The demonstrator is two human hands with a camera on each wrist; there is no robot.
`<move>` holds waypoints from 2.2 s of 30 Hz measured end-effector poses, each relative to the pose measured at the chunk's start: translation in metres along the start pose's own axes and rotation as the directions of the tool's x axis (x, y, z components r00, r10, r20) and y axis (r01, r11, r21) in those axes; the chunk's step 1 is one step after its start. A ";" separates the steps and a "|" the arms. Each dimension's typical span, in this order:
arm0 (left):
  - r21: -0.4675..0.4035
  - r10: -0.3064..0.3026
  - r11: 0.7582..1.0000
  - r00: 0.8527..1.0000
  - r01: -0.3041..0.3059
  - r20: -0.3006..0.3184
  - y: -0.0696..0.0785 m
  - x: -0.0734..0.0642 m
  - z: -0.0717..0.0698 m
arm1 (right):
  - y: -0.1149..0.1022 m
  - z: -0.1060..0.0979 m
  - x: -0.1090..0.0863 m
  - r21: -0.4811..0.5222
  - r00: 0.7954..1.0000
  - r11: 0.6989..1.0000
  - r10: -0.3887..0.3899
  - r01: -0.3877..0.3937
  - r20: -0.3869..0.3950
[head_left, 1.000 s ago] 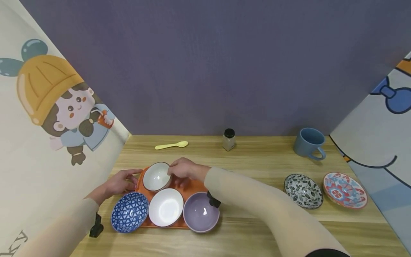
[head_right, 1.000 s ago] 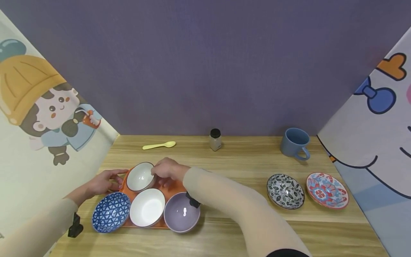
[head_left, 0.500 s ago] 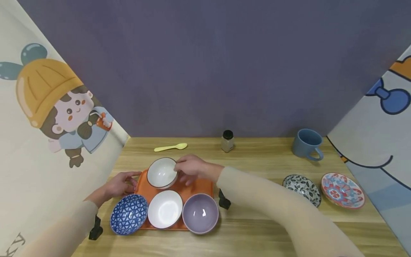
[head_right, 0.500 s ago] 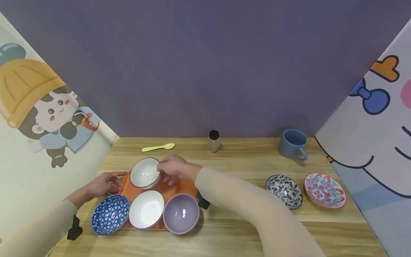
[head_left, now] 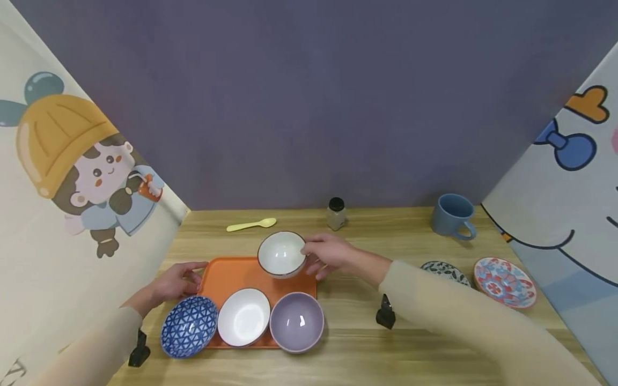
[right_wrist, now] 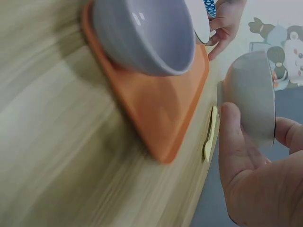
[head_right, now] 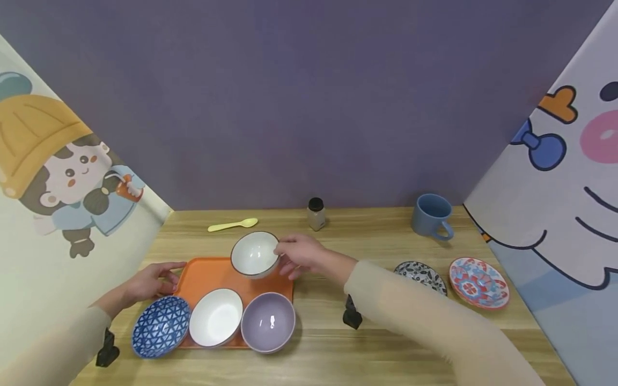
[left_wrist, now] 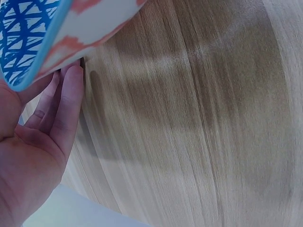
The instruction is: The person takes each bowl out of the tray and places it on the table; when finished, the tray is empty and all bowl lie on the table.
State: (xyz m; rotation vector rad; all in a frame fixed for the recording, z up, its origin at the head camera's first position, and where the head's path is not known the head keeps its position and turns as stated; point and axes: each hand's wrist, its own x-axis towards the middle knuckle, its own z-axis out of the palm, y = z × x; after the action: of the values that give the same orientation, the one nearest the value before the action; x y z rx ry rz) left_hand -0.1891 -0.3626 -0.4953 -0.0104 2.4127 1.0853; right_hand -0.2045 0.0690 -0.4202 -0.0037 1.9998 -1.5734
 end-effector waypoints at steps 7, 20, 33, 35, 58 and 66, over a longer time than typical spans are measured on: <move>-0.011 0.018 1.000 1.000 -0.017 0.007 -0.001 0.000 0.000 | 0.035 -0.031 -0.029 0.071 0.995 0.997 0.002 0.004 -0.096; -0.023 0.034 0.999 0.999 -0.034 0.001 -0.008 0.000 -0.001 | 0.101 -0.054 -0.076 0.140 0.972 0.990 0.046 -0.014 -0.229; -0.043 0.044 0.998 0.999 -0.044 -0.002 -0.010 -0.002 -0.002 | 0.139 -0.057 -0.104 0.296 0.908 0.954 0.083 0.046 -0.410; -0.049 0.050 0.998 0.999 -0.049 0.006 -0.011 -0.002 -0.001 | 0.144 -0.057 -0.108 0.318 0.898 0.947 0.103 0.043 -0.428; -0.051 0.034 0.998 0.999 -0.033 0.020 -0.011 -0.001 -0.001 | 0.170 -0.055 -0.127 0.504 0.868 0.853 0.143 0.136 -0.476; -0.053 0.049 0.997 0.999 -0.048 0.020 -0.014 0.001 -0.001 | 0.173 -0.054 -0.129 0.526 0.868 0.836 0.141 0.153 -0.476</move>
State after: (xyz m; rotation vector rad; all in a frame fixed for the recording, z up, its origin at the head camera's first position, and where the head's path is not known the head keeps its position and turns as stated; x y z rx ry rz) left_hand -0.1878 -0.3723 -0.5048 0.0423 2.3764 1.1652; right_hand -0.0617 0.2144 -0.5103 0.6956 1.7978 -2.2828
